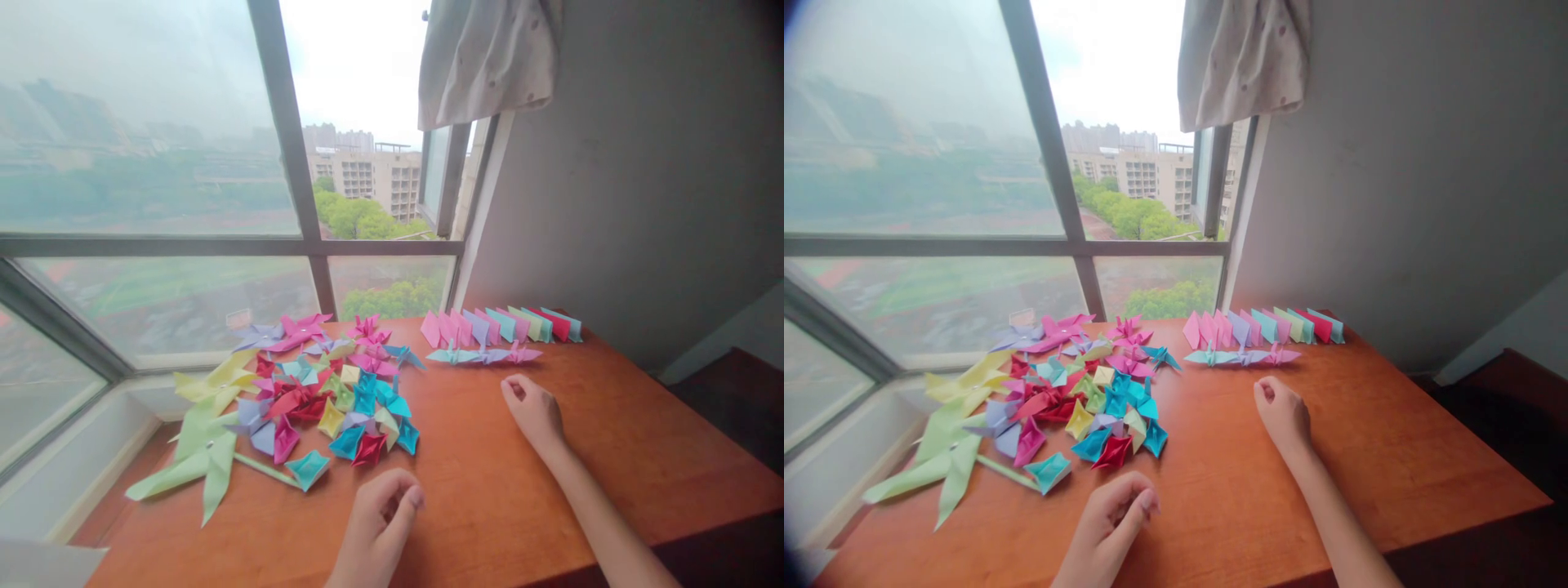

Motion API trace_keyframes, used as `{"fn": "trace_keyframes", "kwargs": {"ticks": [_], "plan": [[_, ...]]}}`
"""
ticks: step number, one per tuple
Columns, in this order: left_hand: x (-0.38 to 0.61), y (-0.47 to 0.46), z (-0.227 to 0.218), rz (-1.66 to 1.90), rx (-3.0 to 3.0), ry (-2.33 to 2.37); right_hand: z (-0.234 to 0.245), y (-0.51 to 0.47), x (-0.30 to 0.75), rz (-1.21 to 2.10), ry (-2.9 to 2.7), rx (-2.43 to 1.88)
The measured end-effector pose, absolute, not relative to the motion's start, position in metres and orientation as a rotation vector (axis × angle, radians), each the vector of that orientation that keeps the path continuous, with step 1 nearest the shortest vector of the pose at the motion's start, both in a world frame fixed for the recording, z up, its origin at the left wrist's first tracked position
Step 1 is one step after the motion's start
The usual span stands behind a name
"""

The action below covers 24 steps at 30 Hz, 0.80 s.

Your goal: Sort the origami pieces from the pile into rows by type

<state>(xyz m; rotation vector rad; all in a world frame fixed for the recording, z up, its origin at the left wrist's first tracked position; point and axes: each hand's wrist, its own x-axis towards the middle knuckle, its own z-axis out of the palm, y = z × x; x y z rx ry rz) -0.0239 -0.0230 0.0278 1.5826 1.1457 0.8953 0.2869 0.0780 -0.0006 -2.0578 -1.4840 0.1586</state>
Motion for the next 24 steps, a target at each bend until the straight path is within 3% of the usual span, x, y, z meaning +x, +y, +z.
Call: {"fn": "trace_keyframes", "kwargs": {"ticks": [7,11,16,24], "plan": [[-0.066,0.005,0.059,1.061,1.701,1.271,-0.017,0.045,0.245,0.398,-1.641,-1.872],[-0.107,0.037,0.074,1.093,1.827,1.71,-0.024,0.044,0.243,0.415,-1.644,-1.863],[-0.14,0.067,0.081,0.819,2.015,2.184,-0.023,0.043,0.242,0.398,-1.656,-1.818],[-0.144,0.08,0.079,0.676,2.123,2.255,-0.02,0.039,0.239,0.365,-1.66,-1.819]]}}
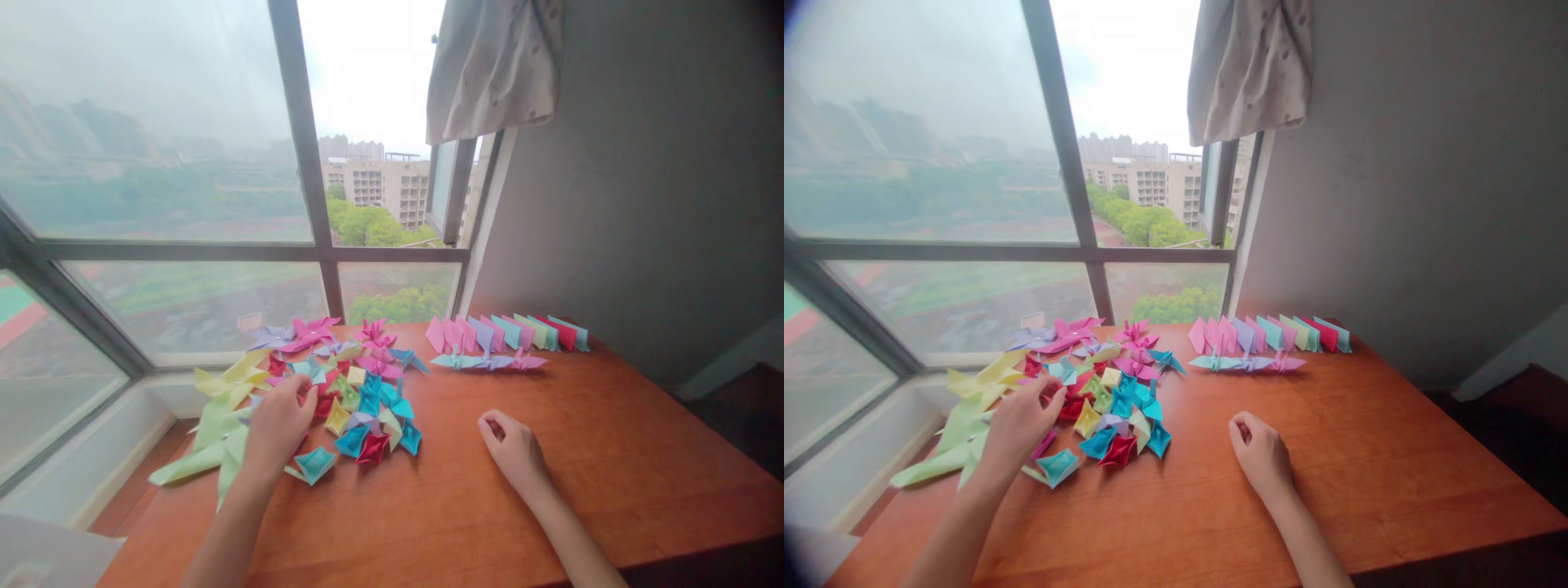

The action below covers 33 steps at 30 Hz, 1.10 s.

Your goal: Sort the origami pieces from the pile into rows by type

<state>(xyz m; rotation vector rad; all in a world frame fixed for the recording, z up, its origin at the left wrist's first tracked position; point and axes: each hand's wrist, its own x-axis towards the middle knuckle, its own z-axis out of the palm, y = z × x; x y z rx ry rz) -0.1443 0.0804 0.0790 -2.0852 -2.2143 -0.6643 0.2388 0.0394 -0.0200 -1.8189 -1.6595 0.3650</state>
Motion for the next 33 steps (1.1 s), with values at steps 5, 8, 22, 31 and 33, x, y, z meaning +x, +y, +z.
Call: {"fn": "trace_keyframes", "kwargs": {"ticks": [5,8,22,31,33], "plan": [[-0.147,0.071,0.088,-0.747,-2.009,-2.221,-0.02,0.04,0.238,0.389,-1.649,-1.81],[-0.149,0.061,0.095,-0.915,-1.987,-2.203,-0.021,0.04,0.239,0.4,-1.632,-1.806],[-0.056,0.01,0.088,-1.353,-2.546,-1.457,0.035,0.007,0.179,1.069,-1.343,-1.29],[-0.023,-0.014,0.068,-1.472,-2.799,-1.294,0.039,-0.01,0.155,1.115,-1.183,-1.311],[-0.029,-0.012,0.067,-1.563,-2.721,-1.417,0.04,-0.013,0.158,1.113,-1.191,-1.318]]}}
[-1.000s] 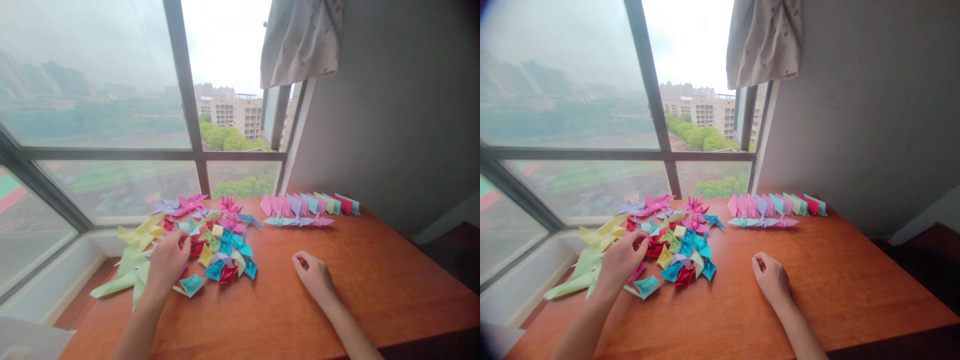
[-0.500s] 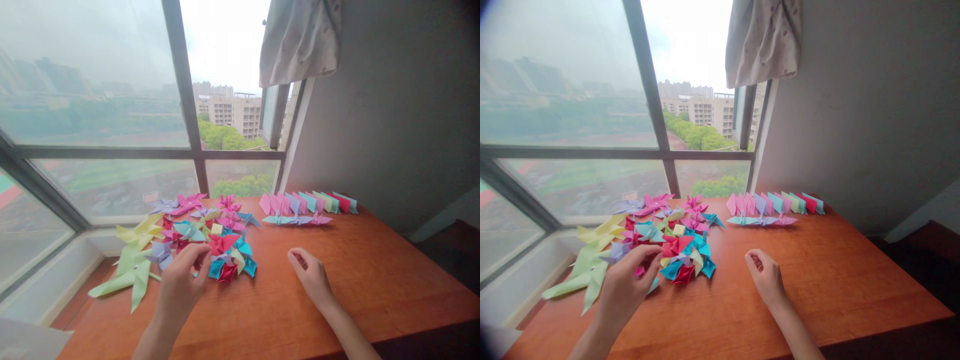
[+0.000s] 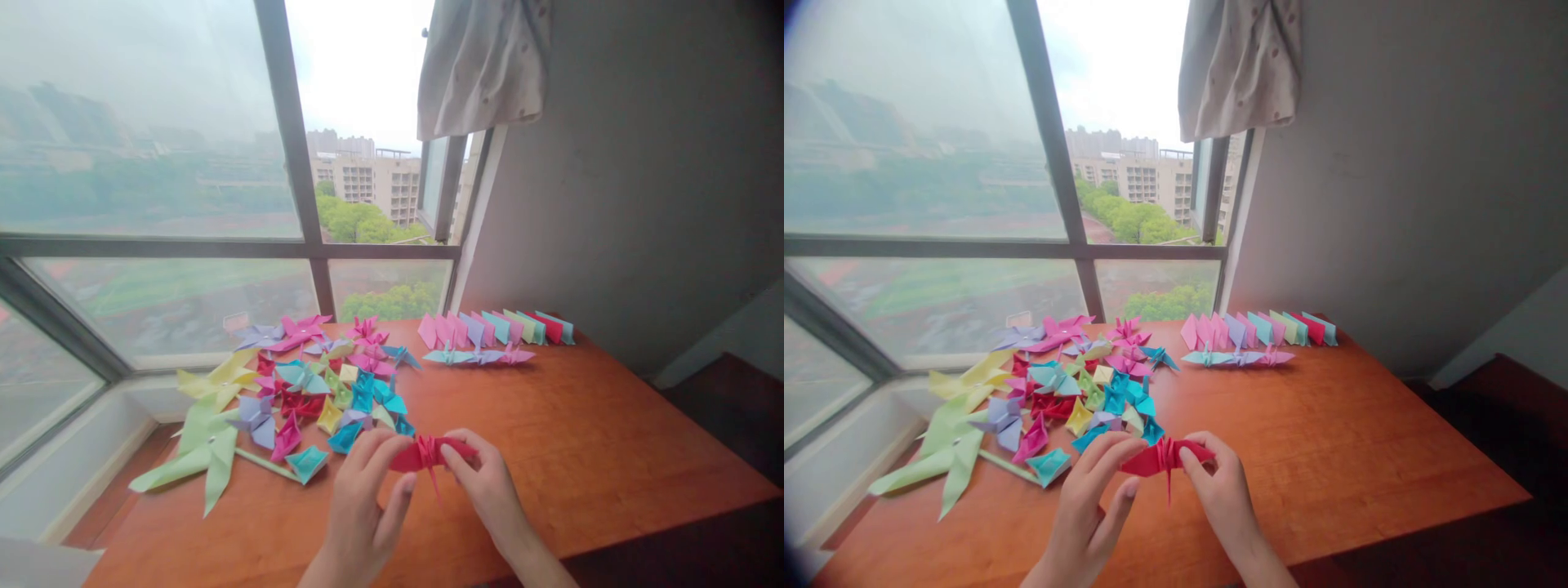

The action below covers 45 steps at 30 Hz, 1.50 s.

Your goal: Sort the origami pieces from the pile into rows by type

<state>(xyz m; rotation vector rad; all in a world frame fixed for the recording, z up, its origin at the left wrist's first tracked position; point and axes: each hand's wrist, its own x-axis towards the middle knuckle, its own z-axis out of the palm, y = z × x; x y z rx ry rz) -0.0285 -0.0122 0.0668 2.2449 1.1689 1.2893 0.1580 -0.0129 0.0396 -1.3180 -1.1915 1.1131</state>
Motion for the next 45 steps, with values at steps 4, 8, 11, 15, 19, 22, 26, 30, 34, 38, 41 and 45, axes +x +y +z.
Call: {"fn": "trace_keyframes", "kwargs": {"ticks": [4,8,11,15,19,22,26,30,34,38,41,45], "plan": [[-0.033,-0.007,0.062,1.159,1.991,1.306,0.046,-0.016,0.16,1.162,-1.198,-1.294],[-0.03,-0.008,0.056,0.892,1.72,1.126,0.049,-0.017,0.16,1.225,-1.123,-1.271],[-0.029,-0.011,0.054,0.846,1.472,0.97,0.047,-0.018,0.161,1.357,-0.992,-1.194],[-0.029,-0.012,0.052,0.818,1.203,0.847,0.04,-0.019,0.163,1.532,-0.742,-1.037],[-0.031,-0.011,0.046,0.852,1.068,0.844,0.031,-0.016,0.167,1.555,-0.583,-0.991],[-0.032,-0.009,0.037,0.883,1.056,0.904,0.024,-0.012,0.171,1.436,-0.628,-1.082],[-0.03,-0.007,0.025,0.928,1.048,1.007,0.019,-0.015,0.172,1.052,-0.841,-1.292],[-0.026,-0.007,0.027,0.982,1.047,1.098,0.021,-0.03,0.164,0.778,-1.149,-1.351],[-0.019,-0.01,0.035,0.977,1.078,1.125,0.024,-0.041,0.152,0.69,-1.522,-1.293],[-0.013,-0.013,0.037,0.956,1.21,1.075,0.023,-0.038,0.147,0.592,-1.599,-1.353],[-0.012,-0.015,0.037,0.923,1.349,1.07,0.021,-0.033,0.154,0.554,-1.586,-1.401],[-0.013,-0.02,0.035,0.829,1.513,1.104,0.016,-0.021,0.19,0.4,-1.514,-1.555]]}}
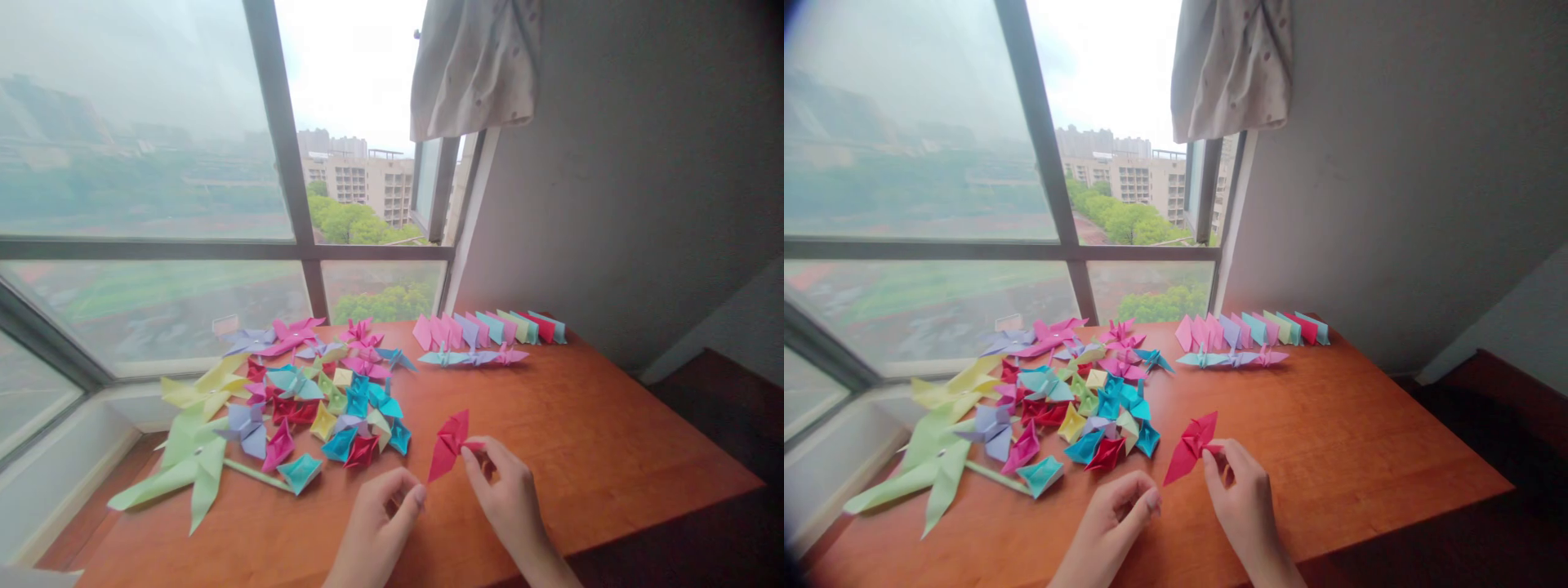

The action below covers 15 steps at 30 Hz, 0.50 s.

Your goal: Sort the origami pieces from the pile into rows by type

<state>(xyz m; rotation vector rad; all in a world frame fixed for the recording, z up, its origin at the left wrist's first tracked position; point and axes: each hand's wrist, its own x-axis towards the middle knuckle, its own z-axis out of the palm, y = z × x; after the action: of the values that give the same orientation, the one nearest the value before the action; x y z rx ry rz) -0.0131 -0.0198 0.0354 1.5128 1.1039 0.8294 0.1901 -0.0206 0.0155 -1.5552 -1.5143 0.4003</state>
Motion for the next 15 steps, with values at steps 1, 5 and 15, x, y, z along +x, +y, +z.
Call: {"fn": "trace_keyframes", "kwargs": {"ticks": [1,5,15], "plan": [[-0.013,-0.021,0.034,0.814,1.547,1.114,0.013,-0.015,0.206,0.329,-1.493,-1.611],[-0.015,-0.024,0.027,0.814,1.649,1.126,0.004,0.014,0.289,0.018,-1.401,-1.846],[-0.013,-0.025,0.022,0.873,1.767,1.152,-0.016,0.092,0.414,-0.197,-1.257,-2.242]]}}
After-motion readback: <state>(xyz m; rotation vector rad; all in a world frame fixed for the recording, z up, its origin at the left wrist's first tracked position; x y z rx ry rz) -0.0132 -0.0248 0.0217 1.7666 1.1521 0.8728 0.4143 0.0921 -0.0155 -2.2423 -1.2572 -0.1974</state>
